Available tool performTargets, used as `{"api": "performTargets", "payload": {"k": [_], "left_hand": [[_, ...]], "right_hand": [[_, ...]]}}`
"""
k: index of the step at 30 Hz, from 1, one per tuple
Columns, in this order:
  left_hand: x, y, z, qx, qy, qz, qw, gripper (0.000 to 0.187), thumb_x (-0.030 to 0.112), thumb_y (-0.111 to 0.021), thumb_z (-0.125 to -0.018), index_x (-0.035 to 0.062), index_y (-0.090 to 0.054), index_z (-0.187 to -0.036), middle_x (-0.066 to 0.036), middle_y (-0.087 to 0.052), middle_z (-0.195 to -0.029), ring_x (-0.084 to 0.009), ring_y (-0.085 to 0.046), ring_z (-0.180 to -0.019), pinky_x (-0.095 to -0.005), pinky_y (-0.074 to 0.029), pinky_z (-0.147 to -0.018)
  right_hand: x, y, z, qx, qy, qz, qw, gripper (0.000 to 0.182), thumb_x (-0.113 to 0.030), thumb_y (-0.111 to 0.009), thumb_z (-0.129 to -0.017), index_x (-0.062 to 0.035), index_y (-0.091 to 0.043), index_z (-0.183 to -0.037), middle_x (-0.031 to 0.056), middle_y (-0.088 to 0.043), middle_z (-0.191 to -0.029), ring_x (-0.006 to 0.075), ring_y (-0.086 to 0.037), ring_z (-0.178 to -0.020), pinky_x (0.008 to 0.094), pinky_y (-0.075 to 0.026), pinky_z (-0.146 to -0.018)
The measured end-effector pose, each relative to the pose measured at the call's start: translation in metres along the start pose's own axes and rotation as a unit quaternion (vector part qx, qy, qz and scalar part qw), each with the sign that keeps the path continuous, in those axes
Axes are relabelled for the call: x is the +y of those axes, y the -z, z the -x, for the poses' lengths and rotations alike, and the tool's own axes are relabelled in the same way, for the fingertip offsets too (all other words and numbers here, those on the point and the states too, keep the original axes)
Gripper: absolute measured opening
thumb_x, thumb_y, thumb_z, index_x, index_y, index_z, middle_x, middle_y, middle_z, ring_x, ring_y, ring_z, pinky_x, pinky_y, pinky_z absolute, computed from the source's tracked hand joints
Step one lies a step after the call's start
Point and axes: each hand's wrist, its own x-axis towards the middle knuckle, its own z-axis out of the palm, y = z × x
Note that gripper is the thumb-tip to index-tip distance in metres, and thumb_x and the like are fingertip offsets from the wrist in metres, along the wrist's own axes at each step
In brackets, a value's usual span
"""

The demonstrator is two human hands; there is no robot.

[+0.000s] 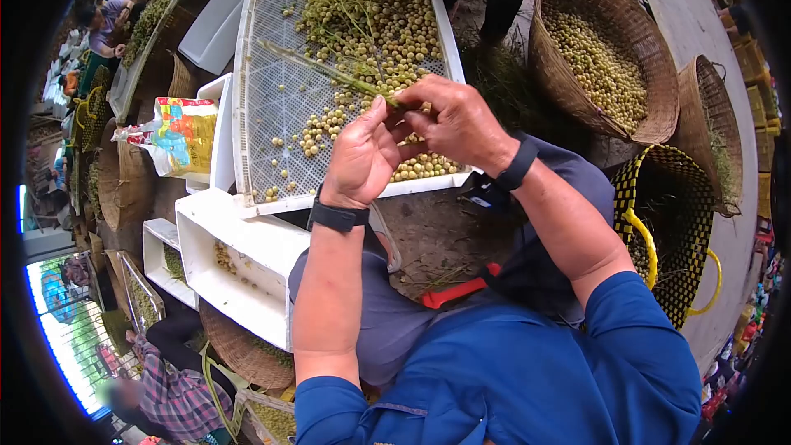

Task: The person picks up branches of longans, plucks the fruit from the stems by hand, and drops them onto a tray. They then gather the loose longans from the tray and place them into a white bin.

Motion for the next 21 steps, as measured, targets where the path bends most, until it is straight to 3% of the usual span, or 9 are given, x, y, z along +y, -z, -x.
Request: {"api": "performTargets", "payload": {"k": [3,4,6,9,12,13,15,17,21], "left_hand": [[0.024,-0.015,0.013,-0.014,0.031,-0.015,0.999,0.035,0.024,-0.047,-0.105,-0.001,-0.054,-0.127,-0.017,-0.064,-0.116,-0.0294,-0.064,-0.106,-0.0468,-0.057,-0.09],[0.034,-0.008,0.017,0.06,-0.048,-0.09,0.993,0.036,0.024,-0.049,-0.104,-0.0013,-0.054,-0.128,-0.018,-0.063,-0.12,-0.0318,-0.062,-0.112,-0.0488,-0.054,-0.095],[0.062,0.027,0.025,0.148,-0.165,-0.1,0.97,0.035,0.023,-0.051,-0.102,-0.0023,-0.055,-0.126,-0.02,-0.062,-0.125,-0.0344,-0.059,-0.119,-0.051,-0.051,-0.101],[0.094,0.078,0.042,0.199,-0.229,0.014,0.953,0.032,0.021,-0.051,-0.101,-0.0036,-0.058,-0.121,-0.02,-0.063,-0.124,-0.0342,-0.06,-0.118,-0.0506,-0.051,-0.102],[0.1,0.079,0.048,0.218,-0.254,0.059,0.941,0.031,0.02,-0.049,-0.102,-0.0042,-0.059,-0.118,-0.02,-0.063,-0.123,-0.0334,-0.061,-0.117,-0.0495,-0.051,-0.102],[0.1,0.076,0.046,0.197,-0.255,0.055,0.945,0.031,0.02,-0.048,-0.102,-0.0043,-0.059,-0.118,-0.02,-0.063,-0.123,-0.0329,-0.061,-0.117,-0.049,-0.051,-0.102],[0.094,0.07,0.041,0.163,-0.234,0.047,0.957,0.031,0.02,-0.049,-0.102,-0.0029,-0.059,-0.119,-0.018,-0.064,-0.122,-0.0314,-0.063,-0.114,-0.0472,-0.052,-0.1],[0.089,0.066,0.038,0.147,-0.22,0.053,0.963,0.03,0.021,-0.051,-0.102,-0.0016,-0.059,-0.12,-0.016,-0.064,-0.122,-0.0304,-0.063,-0.112,-0.0462,-0.053,-0.099],[0.09,0.054,0.043,0.141,-0.218,0.053,0.964,0.03,0.021,-0.052,-0.102,-0.0009,-0.06,-0.121,-0.015,-0.065,-0.12,-0.0286,-0.064,-0.111,-0.0445,-0.055,-0.096]], "right_hand": [[0.012,0.03,-0.002,0.081,-0.007,0.024,0.996,0.014,0.002,-0.067,-0.084,-0.0009,-0.07,-0.098,0.0124,-0.069,-0.087,0.0213,-0.068,-0.073,0.0317,-0.055,-0.065],[0.023,0.044,-0.002,0.104,-0.047,0.026,0.993,0.015,0.001,-0.064,-0.084,-0.0006,-0.07,-0.098,0.0128,-0.07,-0.087,0.022,-0.068,-0.075,0.0316,-0.055,-0.067],[0.052,0.084,0.0,0.061,-0.133,0.212,0.966,0.022,-0.013,-0.067,-0.081,-0.0038,-0.071,-0.101,0.016,-0.07,-0.095,0.0321,-0.069,-0.092,0.0412,-0.055,-0.082],[0.108,0.095,0.015,0.037,-0.233,0.458,0.857,0.029,-0.026,-0.069,-0.084,-0.0057,-0.071,-0.104,0.015,-0.068,-0.115,0.0323,-0.067,-0.105,0.0436,-0.053,-0.089],[0.117,0.044,-0.008,-0.09,-0.267,0.217,0.935,0.03,-0.028,-0.071,-0.085,-0.0087,-0.074,-0.107,0.0146,-0.069,-0.117,0.0331,-0.066,-0.106,0.0416,-0.052,-0.092],[0.111,0.017,-0.009,-0.072,-0.207,0.12,0.968,0.026,-0.029,-0.072,-0.085,-0.0087,-0.075,-0.101,0.0151,-0.069,-0.113,0.0335,-0.066,-0.104,0.041,-0.052,-0.091],[0.113,-0.041,-0.014,-0.003,-0.034,0.211,0.977,0.029,-0.032,-0.073,-0.085,-0.0061,-0.071,-0.097,0.012,-0.069,-0.107,0.0326,-0.061,-0.109,0.0426,-0.05,-0.093],[0.109,-0.076,-0.032,0.033,-0.056,0.252,0.966,0.039,-0.033,-0.072,-0.086,-0.0053,-0.065,-0.112,0.0129,-0.066,-0.113,0.0323,-0.056,-0.113,0.0465,-0.042,-0.096],[0.118,-0.112,-0.059,0.057,-0.073,0.306,0.948,0.036,-0.03,-0.073,-0.085,-0.0055,-0.065,-0.111,0.0136,-0.066,-0.106,0.0321,-0.057,-0.106,0.0469,-0.041,-0.094]]}}
